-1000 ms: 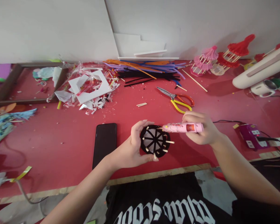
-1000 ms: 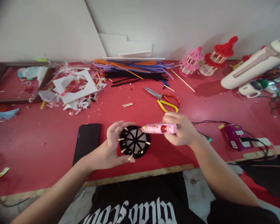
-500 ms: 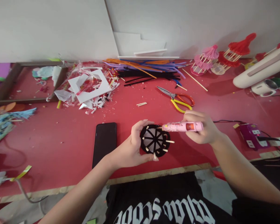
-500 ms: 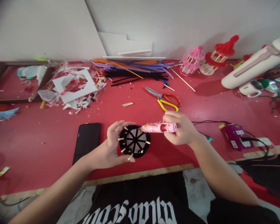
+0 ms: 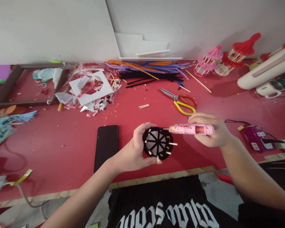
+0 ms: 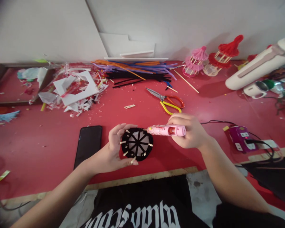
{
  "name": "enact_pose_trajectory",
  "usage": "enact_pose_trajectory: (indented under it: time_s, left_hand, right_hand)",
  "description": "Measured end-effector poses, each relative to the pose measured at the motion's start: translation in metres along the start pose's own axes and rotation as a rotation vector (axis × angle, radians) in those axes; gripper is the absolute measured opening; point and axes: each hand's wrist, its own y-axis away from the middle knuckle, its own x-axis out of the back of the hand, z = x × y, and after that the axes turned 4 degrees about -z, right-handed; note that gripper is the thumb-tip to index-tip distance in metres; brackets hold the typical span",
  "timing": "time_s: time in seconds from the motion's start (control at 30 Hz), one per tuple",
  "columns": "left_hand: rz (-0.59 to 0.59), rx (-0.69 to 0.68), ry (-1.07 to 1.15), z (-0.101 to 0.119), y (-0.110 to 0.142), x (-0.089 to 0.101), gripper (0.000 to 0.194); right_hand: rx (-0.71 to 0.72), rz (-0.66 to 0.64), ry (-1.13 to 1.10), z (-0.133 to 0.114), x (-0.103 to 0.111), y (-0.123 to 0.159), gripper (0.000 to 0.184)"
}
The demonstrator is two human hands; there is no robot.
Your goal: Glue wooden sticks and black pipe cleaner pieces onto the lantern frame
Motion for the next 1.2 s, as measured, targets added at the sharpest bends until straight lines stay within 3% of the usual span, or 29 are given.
enact_pose_trajectory:
  time_s: [0.3, 1.2]
  left_hand:
    - [0.043, -0.012, -0.01, 0.0001, -0.0008, -0.0024, 0.107]
    - [0.026, 0.009, -0.106, 0.0045, -0.0024, 0.0021, 0.106]
  right_hand:
    - [-0.102, -0.053, -0.01, -0.0001, 0.0036, 0.0073, 0.016]
    - [-0.076, -0.053, 0.116, -0.0066, 0.0064, 0.0025, 0.021]
